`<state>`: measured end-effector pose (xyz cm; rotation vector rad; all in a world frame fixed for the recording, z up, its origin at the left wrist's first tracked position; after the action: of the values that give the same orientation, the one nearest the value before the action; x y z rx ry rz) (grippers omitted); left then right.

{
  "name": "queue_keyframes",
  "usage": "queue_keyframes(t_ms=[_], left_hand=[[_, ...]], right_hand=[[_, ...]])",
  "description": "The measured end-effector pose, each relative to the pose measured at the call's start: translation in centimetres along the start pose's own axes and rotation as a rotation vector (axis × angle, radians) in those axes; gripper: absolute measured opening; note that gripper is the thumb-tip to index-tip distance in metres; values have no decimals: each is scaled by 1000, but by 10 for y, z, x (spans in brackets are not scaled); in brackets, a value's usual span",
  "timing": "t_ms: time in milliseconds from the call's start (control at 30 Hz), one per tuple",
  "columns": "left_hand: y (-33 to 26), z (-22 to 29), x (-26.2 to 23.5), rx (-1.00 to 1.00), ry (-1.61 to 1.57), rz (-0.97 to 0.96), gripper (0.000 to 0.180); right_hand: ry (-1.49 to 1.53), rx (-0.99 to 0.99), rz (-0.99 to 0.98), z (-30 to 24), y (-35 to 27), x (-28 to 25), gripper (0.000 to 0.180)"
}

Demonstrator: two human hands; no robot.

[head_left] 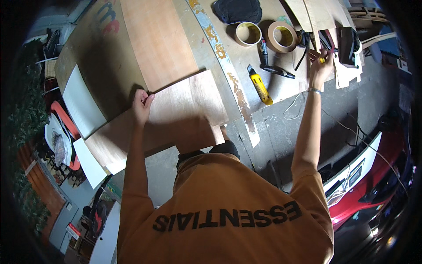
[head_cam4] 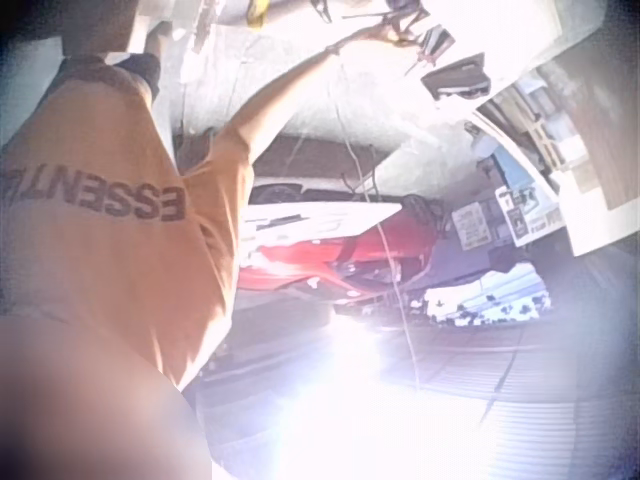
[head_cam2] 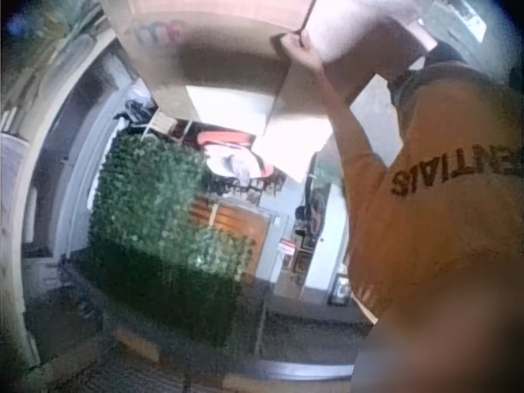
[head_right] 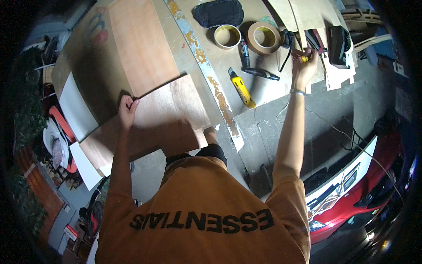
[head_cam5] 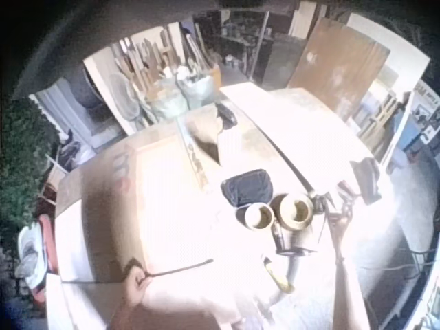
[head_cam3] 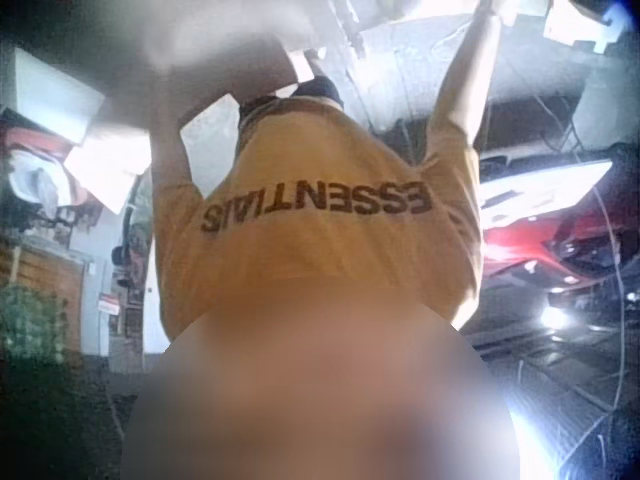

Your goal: The person measures a sheet of plywood with a tape measure, marks cut lines with a pencil, and uses a utility knife and straightedge to score and separate the sheet into smaller pieces. The process is repeated multiple times to produce several cut sections.

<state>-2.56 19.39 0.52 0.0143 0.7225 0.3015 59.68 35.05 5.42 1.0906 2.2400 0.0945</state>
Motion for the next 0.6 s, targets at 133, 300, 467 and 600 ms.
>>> queue_keyframes(t_ms=[133, 300, 467, 600], left_hand=[[8, 21, 2, 81, 137, 47, 26], [-5, 30, -4, 165, 197, 240, 19], [-45, 26, -29, 34, 116, 279, 13], [-78, 40, -44, -163, 76, 247, 17]], right_hand=[[-566, -328, -246, 8, 18, 37, 46], [-667, -316, -278, 21, 37, 67, 70], [-612, -241, -240, 45, 59, 66, 53], [-334, -209, -39, 35, 63, 40, 64]])
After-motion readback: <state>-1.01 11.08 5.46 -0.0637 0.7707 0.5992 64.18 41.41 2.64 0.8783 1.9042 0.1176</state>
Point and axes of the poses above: each hand's wrist, its own y-axis towards the middle knuckle, its own x-axis out of the palm, z = x × y, the point moved 1 cm from there along y, towards the middle knuckle, and after that the axes turned 12 degrees about z, right-handed, at the moved point
